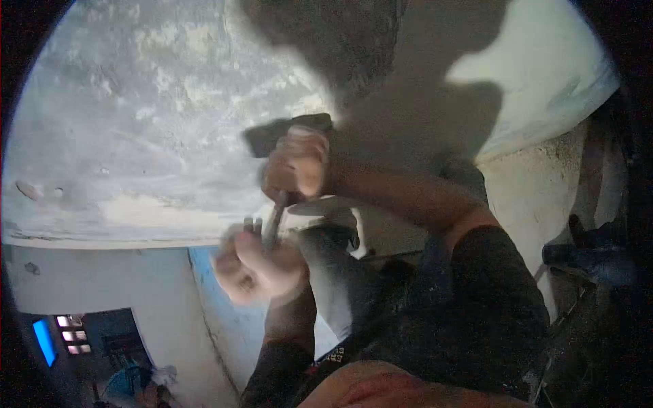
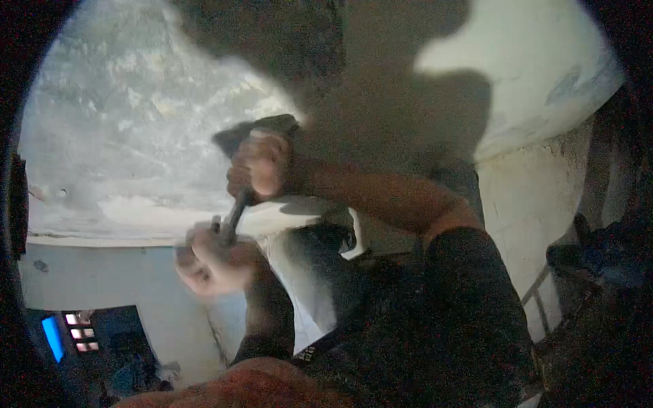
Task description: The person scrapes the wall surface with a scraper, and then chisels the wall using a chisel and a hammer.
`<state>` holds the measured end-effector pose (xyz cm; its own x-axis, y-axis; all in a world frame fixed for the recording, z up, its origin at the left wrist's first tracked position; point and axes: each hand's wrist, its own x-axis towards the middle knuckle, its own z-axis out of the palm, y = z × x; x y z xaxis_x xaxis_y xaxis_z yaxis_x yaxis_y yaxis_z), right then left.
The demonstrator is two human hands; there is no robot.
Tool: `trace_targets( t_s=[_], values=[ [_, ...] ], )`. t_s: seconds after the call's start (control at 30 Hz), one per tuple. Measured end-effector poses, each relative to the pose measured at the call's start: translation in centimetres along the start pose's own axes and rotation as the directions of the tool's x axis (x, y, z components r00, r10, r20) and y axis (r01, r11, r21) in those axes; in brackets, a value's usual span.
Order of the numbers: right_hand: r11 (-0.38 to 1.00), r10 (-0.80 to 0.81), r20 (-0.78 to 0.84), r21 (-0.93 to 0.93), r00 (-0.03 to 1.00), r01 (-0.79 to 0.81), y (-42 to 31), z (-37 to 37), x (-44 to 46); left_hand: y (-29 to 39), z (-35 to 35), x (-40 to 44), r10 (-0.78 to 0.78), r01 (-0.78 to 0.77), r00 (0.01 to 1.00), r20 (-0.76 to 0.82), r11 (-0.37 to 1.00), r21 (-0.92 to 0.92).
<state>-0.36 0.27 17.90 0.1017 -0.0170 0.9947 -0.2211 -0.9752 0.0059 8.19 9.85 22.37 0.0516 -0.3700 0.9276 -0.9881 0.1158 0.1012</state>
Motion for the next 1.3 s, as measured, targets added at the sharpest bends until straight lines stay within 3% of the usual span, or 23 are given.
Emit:
trace_targets(
  t_s=[0.03, 0.07, 0.1, 0.13, 0.17, 0.2, 0.23, 0.27, 0.3, 0.33, 0.47, 0.5, 0.57, 0.63, 0.67, 0.7, 0.8, 0.87, 0.93, 1.07, 1.17, 1.23, 1.3],
  values=[
    [0.999, 0.041, -0.007, 0.033, 0.999, -0.040, -0.3, 0.8, -0.8, -0.1, 0.0, 0.5, -0.401, 0.383, 0.915, -0.041, 0.896, -0.227],
    [0.998, 0.048, -0.027, 0.039, 0.998, -0.047, 0.5, 1.5, -1.1, -0.4, 0.5, 1.4, -0.725, 0.638, 0.689, -0.003, 0.608, -0.474],
    [0.998, 0.045, -0.040, 0.033, 0.998, -0.044, 1.8, 1.5, -0.8, -0.1, 0.0, 1.2, -0.599, 0.502, 0.798, 0.059, 0.608, -0.615],
    [0.999, 0.025, 0.000, -0.026, 1.000, -0.025, 2.8, 0.8, -1.5, 0.4, -0.7, 0.8, -0.082, 0.091, 0.991, 0.104, 0.992, -0.089],
    [0.997, 0.005, 0.040, -0.083, 0.999, -0.002, 3.7, -0.2, -1.8, 1.0, -1.6, 0.7, 0.461, -0.467, 0.880, 0.117, 0.789, 0.401],
    [0.976, -0.043, 0.136, -0.205, 0.990, 0.071, 4.4, -1.7, -1.4, 0.0, 1.9, -0.8, 0.132, -0.109, 0.988, -0.083, 0.965, 0.240],
    [0.993, -0.055, -0.022, -0.106, 0.998, 0.052, 3.8, 0.1, -2.9, 0.0, 1.4, -1.1, -0.292, 0.267, 0.944, -0.154, 0.950, -0.162],
    [0.997, -0.079, -0.196, -0.037, 0.978, 0.073, 4.4, 2.8, -3.7, 0.0, 2.0, -0.8, -0.652, 0.514, 0.755, -0.063, 0.650, -0.560],
    [0.997, -0.076, -0.246, -0.009, 0.966, 0.076, 4.8, 4.0, -5.1, -0.6, 1.5, -1.2, -0.288, 0.247, 0.948, -0.139, 0.935, -0.253],
    [0.996, -0.073, -0.296, 0.018, 0.953, 0.082, 4.9, 4.7, -5.5, -1.2, 1.0, -1.8, 0.128, -0.113, 0.973, -0.190, 0.990, 0.086],
    [0.999, -0.013, -0.035, -0.054, 0.999, 0.011, 2.6, 1.0, -3.1, 0.2, 2.0, 0.8, -0.423, 0.376, 0.903, -0.078, 0.863, -0.338],
    [0.995, -0.018, 0.028, -0.100, 0.999, 0.021, 3.3, 0.4, -2.5, 1.2, 1.3, 0.4, -0.429, 0.362, 0.903, -0.019, 0.784, -0.505],
    [0.998, 0.039, 0.018, -0.042, 0.999, -0.038, 3.6, 1.5, -3.3, -0.1, -1.9, -0.1, -0.116, 0.154, 0.975, 0.190, 0.967, -0.201],
    [0.990, 0.133, 0.020, 0.038, 0.991, -0.133, 2.1, 3.6, -6.5, -0.5, 1.5, -1.7, -0.207, 0.200, 0.976, -0.066, 0.974, -0.107],
    [0.985, 0.160, 0.011, 0.061, 0.987, -0.160, 2.4, 4.8, -7.1, -0.8, 1.4, -0.1, -0.285, 0.284, 0.958, 0.006, 0.952, -0.111],
    [0.985, 0.160, -0.001, 0.060, 0.987, -0.160, 4.2, 5.4, -7.4, 1.7, 0.2, -0.4, -0.609, 0.509, 0.787, 0.103, 0.546, -0.665],
    [0.999, 0.035, -0.217, -0.016, 0.976, -0.040, 4.5, 5.4, -7.5, 1.2, 1.8, -0.9, -0.313, 0.280, 0.948, -0.062, 0.908, -0.312],
    [0.988, -0.119, -0.418, -0.144, 0.900, 0.063, 4.3, 6.1, -7.4, 0.2, 0.4, 0.5, -0.339, 0.353, 0.935, 0.099, 0.894, -0.276],
    [0.973, -0.198, -0.489, -0.205, 0.850, 0.109, 5.4, 5.9, -6.6, 0.9, -4.3, 0.9, 0.113, 0.022, 0.904, 0.412, 0.951, -0.310],
    [0.998, 0.015, -0.413, -0.054, 0.911, -0.041, 3.1, 4.9, -5.1, -1.6, 0.8, -1.5, -0.229, 0.245, 0.967, 0.108, 0.954, -0.171],
    [0.999, -0.014, 0.044, 0.040, 0.999, 0.012, 3.0, 0.1, -2.0, -6.8, -2.0, -7.1, -0.346, 0.370, 0.929, 0.133, 0.894, -0.253],
    [1.000, -0.013, 0.056, -0.015, 0.998, 0.014, 4.0, 0.3, -2.6, -9.6, -2.1, -9.5, -0.557, 0.592, 0.803, 0.211, 0.784, -0.185],
    [0.997, -0.016, 0.053, -0.076, 0.998, 0.020, 4.7, 1.0, -3.0, -2.2, -0.8, -3.3, -0.477, 0.495, 0.858, 0.191, 0.867, -0.054]
  ],
)
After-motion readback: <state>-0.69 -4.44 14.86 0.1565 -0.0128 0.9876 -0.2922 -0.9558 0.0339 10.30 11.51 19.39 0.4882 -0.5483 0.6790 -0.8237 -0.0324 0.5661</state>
